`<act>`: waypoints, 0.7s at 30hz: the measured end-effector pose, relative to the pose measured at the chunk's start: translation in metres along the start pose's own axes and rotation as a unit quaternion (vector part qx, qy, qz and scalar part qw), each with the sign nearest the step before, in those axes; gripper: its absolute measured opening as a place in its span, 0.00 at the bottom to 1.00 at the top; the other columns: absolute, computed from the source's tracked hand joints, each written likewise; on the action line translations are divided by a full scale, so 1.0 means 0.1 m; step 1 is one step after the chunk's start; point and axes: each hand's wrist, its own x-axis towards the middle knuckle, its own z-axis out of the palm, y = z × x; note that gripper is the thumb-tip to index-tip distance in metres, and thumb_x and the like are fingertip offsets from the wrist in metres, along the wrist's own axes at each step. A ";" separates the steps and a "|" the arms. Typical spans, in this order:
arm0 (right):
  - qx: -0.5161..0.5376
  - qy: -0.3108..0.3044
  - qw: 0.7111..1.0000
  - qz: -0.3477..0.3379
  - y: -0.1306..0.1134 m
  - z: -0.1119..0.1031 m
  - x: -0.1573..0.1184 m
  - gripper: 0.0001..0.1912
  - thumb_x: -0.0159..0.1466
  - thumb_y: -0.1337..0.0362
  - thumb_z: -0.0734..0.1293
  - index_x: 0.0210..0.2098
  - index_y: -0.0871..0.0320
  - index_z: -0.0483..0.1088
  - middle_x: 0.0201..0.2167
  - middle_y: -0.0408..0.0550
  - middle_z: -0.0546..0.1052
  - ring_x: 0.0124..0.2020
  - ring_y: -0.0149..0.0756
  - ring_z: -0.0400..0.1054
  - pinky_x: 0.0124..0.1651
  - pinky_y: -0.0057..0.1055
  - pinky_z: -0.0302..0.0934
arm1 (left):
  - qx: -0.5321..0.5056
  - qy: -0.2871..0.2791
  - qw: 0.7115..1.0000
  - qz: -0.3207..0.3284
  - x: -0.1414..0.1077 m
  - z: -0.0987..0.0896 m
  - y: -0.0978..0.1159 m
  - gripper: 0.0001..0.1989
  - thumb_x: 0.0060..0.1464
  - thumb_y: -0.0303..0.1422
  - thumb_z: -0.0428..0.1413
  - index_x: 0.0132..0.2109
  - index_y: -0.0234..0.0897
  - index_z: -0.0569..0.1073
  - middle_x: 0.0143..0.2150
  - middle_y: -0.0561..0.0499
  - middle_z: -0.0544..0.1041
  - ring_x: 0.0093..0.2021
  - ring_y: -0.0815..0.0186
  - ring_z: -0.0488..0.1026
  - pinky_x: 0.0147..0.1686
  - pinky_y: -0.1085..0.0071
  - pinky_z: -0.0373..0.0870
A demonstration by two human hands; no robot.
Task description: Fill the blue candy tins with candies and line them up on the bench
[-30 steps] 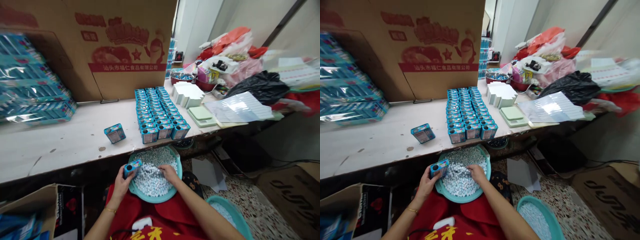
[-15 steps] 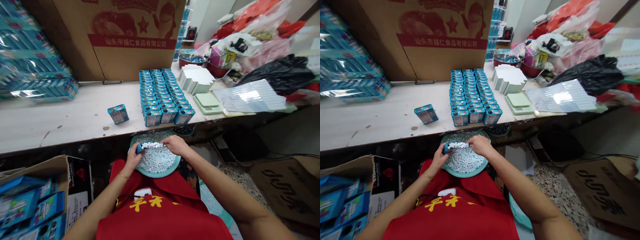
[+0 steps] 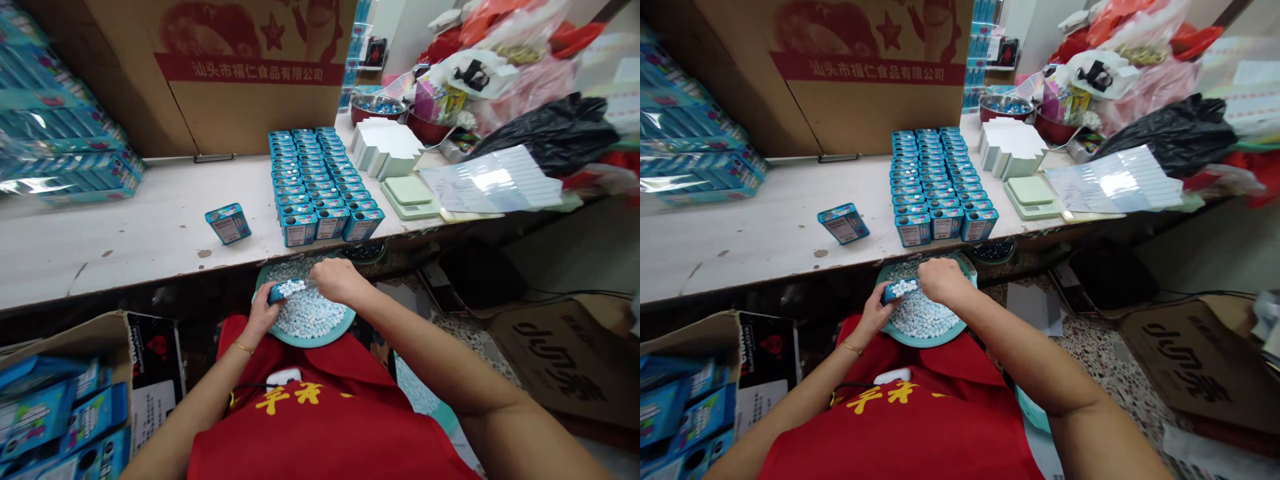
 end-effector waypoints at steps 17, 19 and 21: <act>0.016 -0.008 1.000 0.011 0.21 0.15 -0.22 0.18 0.57 0.70 0.56 0.41 0.53 0.72 0.38 0.52 0.76 0.41 0.41 0.69 0.40 0.33 0.60 | -0.005 0.004 1.000 0.014 -0.05 -0.04 0.06 0.18 0.45 0.31 0.55 0.46 0.38 0.67 0.44 0.48 0.71 0.45 0.61 0.68 0.48 0.64 0.63; 0.034 -0.016 0.999 0.025 0.38 0.31 -0.28 0.19 0.59 0.69 0.55 0.43 0.49 0.71 0.41 0.48 0.76 0.43 0.39 0.68 0.42 0.31 0.58 | -0.012 0.018 1.000 0.007 -0.09 -0.10 0.08 0.18 0.45 0.32 0.55 0.46 0.38 0.67 0.44 0.48 0.71 0.45 0.62 0.68 0.48 0.65 0.63; 0.048 -0.028 0.997 0.057 0.56 0.55 -0.31 0.20 0.60 0.68 0.54 0.45 0.46 0.70 0.43 0.46 0.75 0.45 0.38 0.67 0.42 0.29 0.57 | -0.023 0.028 0.999 0.002 -0.12 -0.15 0.09 0.18 0.46 0.32 0.55 0.47 0.39 0.66 0.44 0.48 0.71 0.45 0.62 0.68 0.47 0.65 0.63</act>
